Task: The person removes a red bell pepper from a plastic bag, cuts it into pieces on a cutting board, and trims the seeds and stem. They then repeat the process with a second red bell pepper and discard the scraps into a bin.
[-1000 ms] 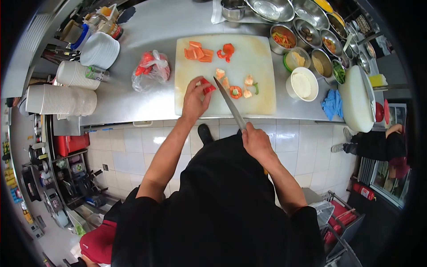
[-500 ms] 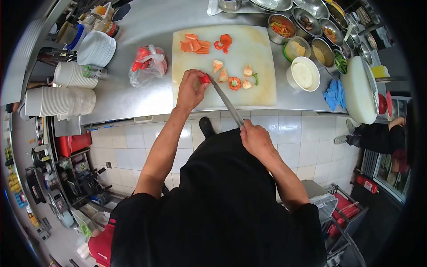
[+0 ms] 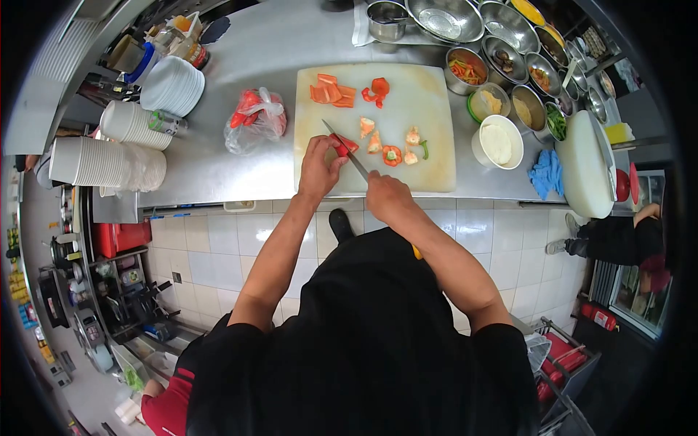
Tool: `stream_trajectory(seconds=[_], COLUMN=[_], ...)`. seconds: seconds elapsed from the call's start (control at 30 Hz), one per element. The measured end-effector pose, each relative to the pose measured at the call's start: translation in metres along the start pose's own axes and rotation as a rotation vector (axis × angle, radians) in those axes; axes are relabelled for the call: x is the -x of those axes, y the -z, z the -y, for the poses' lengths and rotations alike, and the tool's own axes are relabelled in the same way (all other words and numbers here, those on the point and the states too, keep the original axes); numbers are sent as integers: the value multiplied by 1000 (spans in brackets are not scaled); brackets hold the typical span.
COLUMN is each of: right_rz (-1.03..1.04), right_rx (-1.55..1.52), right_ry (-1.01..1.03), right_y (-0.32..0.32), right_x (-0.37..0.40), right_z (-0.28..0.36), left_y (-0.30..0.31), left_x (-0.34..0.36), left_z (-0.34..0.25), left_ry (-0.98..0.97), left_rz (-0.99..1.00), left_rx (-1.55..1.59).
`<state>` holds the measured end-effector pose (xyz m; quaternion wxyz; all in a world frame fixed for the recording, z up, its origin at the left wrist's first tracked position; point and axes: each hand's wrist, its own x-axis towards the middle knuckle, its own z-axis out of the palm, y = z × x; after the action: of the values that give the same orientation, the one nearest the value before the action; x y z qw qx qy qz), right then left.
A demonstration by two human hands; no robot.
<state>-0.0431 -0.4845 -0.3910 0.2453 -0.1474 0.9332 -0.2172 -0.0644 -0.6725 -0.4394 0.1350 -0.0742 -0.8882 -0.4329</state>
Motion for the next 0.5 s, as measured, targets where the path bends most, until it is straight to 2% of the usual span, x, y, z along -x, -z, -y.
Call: stream_trajectory(seconds=[0.1, 0.2, 0.27, 0.3, 0.37, 0.43, 0.5], right_rz=[32, 170, 192, 193, 193, 3, -68], right_rx=[-7, -36, -53, -160, -268, -389, -428], right_ry=[-22, -137, -166, -165, -159, -153, -129], right_y=[0, 5, -5, -17, -27, -30, -35], right_x=[34, 85, 105, 109, 114, 114, 110], right_z=[-10, -23, -51, -73, -91, -95, -88], left_y=[-2, 2, 11, 15, 23, 26, 25], left_x=[8, 21, 27, 24, 6, -13, -32], left_z=[-1, 2, 5, 7, 12, 22, 29], left_ry=[39, 75, 264, 267, 571, 557, 567], left_rz=[-34, -78, 10, 8, 41, 15, 141], left_rx=[-35, -144, -109, -110, 37, -3, -119])
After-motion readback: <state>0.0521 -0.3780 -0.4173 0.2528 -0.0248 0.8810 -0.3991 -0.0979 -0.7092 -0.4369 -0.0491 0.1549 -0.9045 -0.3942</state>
